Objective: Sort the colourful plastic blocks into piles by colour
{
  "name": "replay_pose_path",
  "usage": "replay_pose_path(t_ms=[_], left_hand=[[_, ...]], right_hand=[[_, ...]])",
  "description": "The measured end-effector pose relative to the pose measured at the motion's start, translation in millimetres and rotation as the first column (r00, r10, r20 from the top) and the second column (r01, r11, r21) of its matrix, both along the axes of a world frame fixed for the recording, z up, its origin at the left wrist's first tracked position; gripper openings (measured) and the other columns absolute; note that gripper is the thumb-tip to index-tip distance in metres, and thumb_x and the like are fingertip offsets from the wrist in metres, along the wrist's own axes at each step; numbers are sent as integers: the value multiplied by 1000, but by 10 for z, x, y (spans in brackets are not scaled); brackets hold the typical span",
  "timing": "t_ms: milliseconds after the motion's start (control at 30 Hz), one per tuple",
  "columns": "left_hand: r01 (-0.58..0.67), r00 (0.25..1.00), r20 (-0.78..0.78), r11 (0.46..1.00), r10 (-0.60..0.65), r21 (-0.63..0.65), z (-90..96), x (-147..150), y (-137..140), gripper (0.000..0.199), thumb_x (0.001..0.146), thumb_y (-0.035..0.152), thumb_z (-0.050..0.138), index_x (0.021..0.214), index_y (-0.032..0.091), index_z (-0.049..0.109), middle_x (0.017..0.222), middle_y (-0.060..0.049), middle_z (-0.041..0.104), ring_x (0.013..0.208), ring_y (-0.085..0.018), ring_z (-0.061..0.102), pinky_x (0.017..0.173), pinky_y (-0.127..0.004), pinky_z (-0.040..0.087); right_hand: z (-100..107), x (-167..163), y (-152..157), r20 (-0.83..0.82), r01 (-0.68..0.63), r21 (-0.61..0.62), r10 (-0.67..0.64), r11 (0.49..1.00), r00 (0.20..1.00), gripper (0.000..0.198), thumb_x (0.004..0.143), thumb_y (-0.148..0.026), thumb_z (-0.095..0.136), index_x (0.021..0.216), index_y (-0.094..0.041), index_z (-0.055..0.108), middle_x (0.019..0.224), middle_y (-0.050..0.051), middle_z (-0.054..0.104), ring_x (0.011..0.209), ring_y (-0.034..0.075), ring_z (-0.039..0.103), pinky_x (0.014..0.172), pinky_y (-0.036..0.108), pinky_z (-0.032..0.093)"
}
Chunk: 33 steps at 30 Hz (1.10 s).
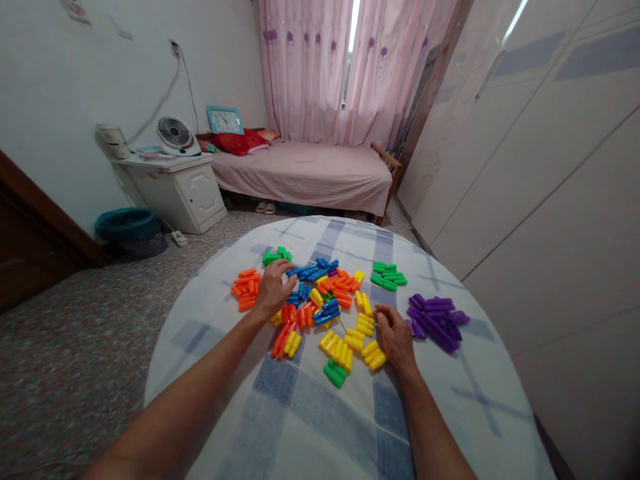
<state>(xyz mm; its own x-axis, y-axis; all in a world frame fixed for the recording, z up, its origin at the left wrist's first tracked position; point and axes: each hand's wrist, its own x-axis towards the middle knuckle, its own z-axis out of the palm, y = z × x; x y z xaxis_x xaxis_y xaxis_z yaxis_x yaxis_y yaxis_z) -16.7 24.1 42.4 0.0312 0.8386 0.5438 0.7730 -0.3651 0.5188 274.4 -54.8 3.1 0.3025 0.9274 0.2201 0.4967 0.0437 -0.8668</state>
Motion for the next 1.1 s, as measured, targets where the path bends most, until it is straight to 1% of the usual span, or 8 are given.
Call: replay_pose_path(t_ms=[100,267,433,667,800,867,933,1100], left_hand=[[78,994,81,997,-78,8,-77,205,-271,19,84,26,51,96,19,64,113,-7,59,111,-20,53,99,-40,42],[100,991,85,994,-103,34,-158,321,-499,18,87,27,48,93,20,64,111,-7,60,110,-20,54,98,-39,43],[91,992,76,993,-97,76,-252,264,-543,18,88,25,47,93,20,63,110,-7,61,111,-19,53,100,-39,42],[87,996,39,996,-86,-29,-350,191,-507,19,85,26,49,95,19,64,108,-8,62,106,-20,56,97,-41,45],[158,986,61,985,-154,-66,-359,208,-523,20,85,24,48,96,19,64,112,-7,62,106,-19,57,96,-38,46],[180,982,74,982,-176,-60,-351,211,-534,20,86,23,46,95,20,64,108,-6,63,103,-18,59,93,-35,48],[151,988,47,988,-149,-37,-333,201,-543,20,86,22,45,95,20,63,102,-6,65,98,-17,60,89,-34,49],[-27,990,-141,1000,27,-2,-287,148,-554,18,84,19,46,92,20,61,99,-6,66,97,-21,59,86,-36,47]], right_hand=[[-4,-3,2,-10,-4,17,4,1000,1000,39,77,-43,46,96,-15,65,93,10,70,87,24,64,79,36,48],[-4,-16,-11,-26,-10,28,11,1000,1000,38,77,-43,46,96,-16,64,91,10,70,86,23,64,78,36,48],[3,-27,-22,2,8,22,-8,1000,1000,38,77,-42,45,97,-17,65,92,8,70,86,23,63,79,36,48],[12,-20,-29,27,1,10,-1,1000,1000,39,78,-41,44,98,-16,65,95,9,69,89,23,63,81,36,46],[10,-20,-30,33,3,16,-4,1000,999,38,78,-41,44,97,-17,65,95,9,69,89,23,63,81,37,46],[4,-18,-26,25,5,10,-5,1000,1000,38,77,-42,45,97,-17,65,95,9,70,89,24,63,81,37,46],[-4,-14,-21,15,5,2,-6,1000,1000,39,77,-43,45,98,-17,65,95,9,70,89,24,63,82,38,46],[-14,-8,-18,13,12,-15,-11,1000,1000,41,76,-44,45,99,-16,64,95,10,69,89,25,63,82,38,46]])
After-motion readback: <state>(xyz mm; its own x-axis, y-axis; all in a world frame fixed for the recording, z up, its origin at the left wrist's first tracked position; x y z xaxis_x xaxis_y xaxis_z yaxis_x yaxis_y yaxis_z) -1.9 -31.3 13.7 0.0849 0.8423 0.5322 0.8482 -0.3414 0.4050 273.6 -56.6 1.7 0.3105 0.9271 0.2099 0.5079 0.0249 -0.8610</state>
